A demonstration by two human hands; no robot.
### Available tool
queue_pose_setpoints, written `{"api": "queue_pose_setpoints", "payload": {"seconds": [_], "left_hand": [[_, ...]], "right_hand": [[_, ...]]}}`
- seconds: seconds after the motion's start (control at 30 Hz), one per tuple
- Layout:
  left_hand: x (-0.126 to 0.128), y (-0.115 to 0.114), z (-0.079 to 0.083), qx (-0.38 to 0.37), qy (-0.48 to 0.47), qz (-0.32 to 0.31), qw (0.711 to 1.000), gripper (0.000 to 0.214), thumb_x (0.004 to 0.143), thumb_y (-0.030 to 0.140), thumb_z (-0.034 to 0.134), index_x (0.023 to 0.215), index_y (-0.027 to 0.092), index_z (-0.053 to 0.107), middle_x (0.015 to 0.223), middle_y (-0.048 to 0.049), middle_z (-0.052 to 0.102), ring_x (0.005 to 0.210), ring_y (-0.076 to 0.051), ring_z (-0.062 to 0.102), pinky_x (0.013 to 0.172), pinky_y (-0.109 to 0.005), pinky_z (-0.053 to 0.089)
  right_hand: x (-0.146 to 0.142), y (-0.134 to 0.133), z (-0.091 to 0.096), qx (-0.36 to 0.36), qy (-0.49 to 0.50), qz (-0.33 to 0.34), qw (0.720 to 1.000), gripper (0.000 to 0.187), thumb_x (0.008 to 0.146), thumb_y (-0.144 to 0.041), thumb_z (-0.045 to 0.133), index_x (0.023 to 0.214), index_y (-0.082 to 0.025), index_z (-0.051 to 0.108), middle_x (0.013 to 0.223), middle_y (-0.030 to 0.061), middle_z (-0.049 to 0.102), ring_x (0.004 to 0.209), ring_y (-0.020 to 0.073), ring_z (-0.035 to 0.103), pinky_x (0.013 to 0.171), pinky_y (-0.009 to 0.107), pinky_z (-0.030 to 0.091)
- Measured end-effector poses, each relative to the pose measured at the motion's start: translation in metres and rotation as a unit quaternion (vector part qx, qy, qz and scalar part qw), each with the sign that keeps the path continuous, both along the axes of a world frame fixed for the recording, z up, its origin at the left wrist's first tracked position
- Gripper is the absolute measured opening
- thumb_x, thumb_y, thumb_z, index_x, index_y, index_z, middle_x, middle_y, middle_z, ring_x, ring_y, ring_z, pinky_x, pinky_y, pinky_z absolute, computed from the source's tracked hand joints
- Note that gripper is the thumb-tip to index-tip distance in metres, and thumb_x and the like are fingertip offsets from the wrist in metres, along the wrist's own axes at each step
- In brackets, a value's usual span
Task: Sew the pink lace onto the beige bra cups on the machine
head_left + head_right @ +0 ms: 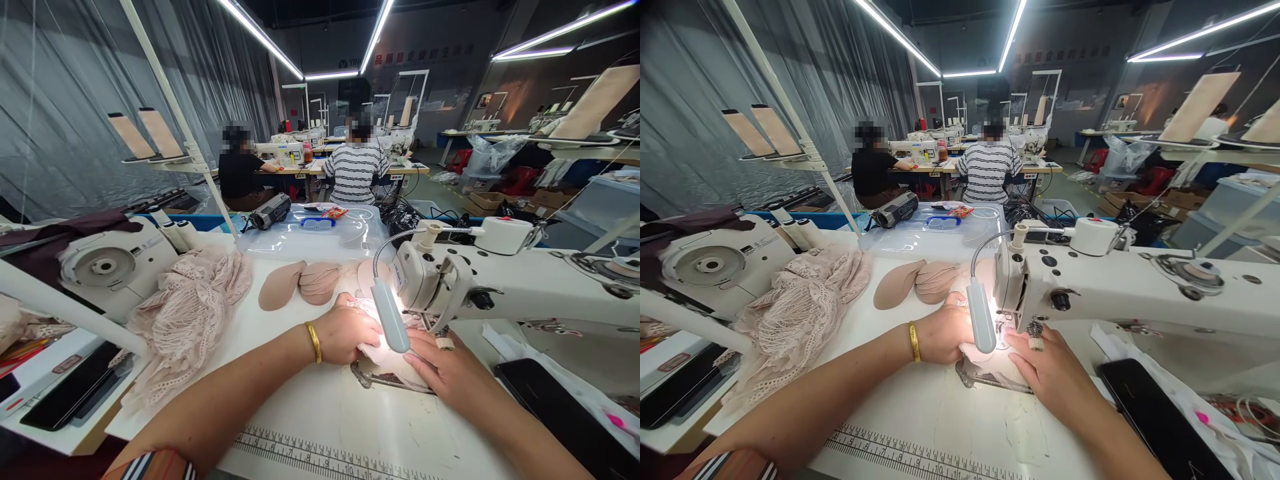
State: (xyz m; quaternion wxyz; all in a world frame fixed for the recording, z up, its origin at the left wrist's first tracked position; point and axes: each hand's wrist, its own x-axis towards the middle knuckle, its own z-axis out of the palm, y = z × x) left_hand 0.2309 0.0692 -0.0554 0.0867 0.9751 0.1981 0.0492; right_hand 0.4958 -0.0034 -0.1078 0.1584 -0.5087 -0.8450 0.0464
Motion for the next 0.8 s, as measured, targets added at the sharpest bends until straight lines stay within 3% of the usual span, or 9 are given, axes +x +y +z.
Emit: {"api": "queue_pose_setpoints", "payload": {"seconds": [0.3, 0.47, 0.6, 0.8], "left_hand": [[0.000, 0.001, -0.001, 0.016, 0.011, 0.008, 1.000, 0.016, 0.071, 0.005, 0.060, 0.077, 0.019, 0.065, 0.095, -0.0024, 0.074, 0.091, -0.023, 0.060, 0.091, -0.046, 0.028], [0.001, 0.000, -0.001, 0.014, 0.003, 0.010, 1.000, 0.014, 0.075, 0.008, 0.061, 0.079, 0.020, 0.067, 0.097, -0.0024, 0.075, 0.091, -0.023, 0.061, 0.094, -0.047, 0.028], [0.001, 0.000, 0.000, 0.013, 0.010, 0.011, 1.000, 0.016, 0.076, 0.010, 0.062, 0.085, 0.021, 0.070, 0.100, -0.0036, 0.076, 0.094, -0.025, 0.063, 0.096, -0.048, 0.027], [0.002, -0.001, -0.002, 0.024, 0.007, 0.016, 1.000, 0.015, 0.074, 0.009, 0.063, 0.084, 0.020, 0.068, 0.104, -0.0032, 0.075, 0.097, -0.025, 0.063, 0.096, -0.047, 0.027]], "right_hand": [[0.004, 0.002, 0.002, -0.034, -0.014, 0.007, 0.999, 0.040, 0.107, -0.039, 0.042, 0.142, -0.034, 0.061, 0.145, 0.0037, 0.064, 0.124, 0.0296, 0.063, 0.100, 0.052, 0.056], [0.006, -0.001, -0.003, 0.033, 0.008, -0.004, 0.999, 0.033, 0.105, -0.038, 0.045, 0.130, -0.035, 0.067, 0.121, 0.0039, 0.075, 0.107, 0.0291, 0.071, 0.096, 0.053, 0.057], [0.002, -0.006, 0.002, 0.052, 0.089, -0.045, 0.994, 0.027, 0.106, -0.041, 0.042, 0.112, -0.029, 0.066, 0.107, 0.0064, 0.074, 0.097, 0.0269, 0.071, 0.077, 0.040, 0.059], [-0.002, -0.006, 0.008, 0.022, 0.117, -0.072, 0.990, 0.028, 0.107, -0.044, 0.038, 0.109, -0.028, 0.061, 0.115, 0.0100, 0.068, 0.085, 0.0245, 0.069, 0.063, 0.037, 0.056]]}}
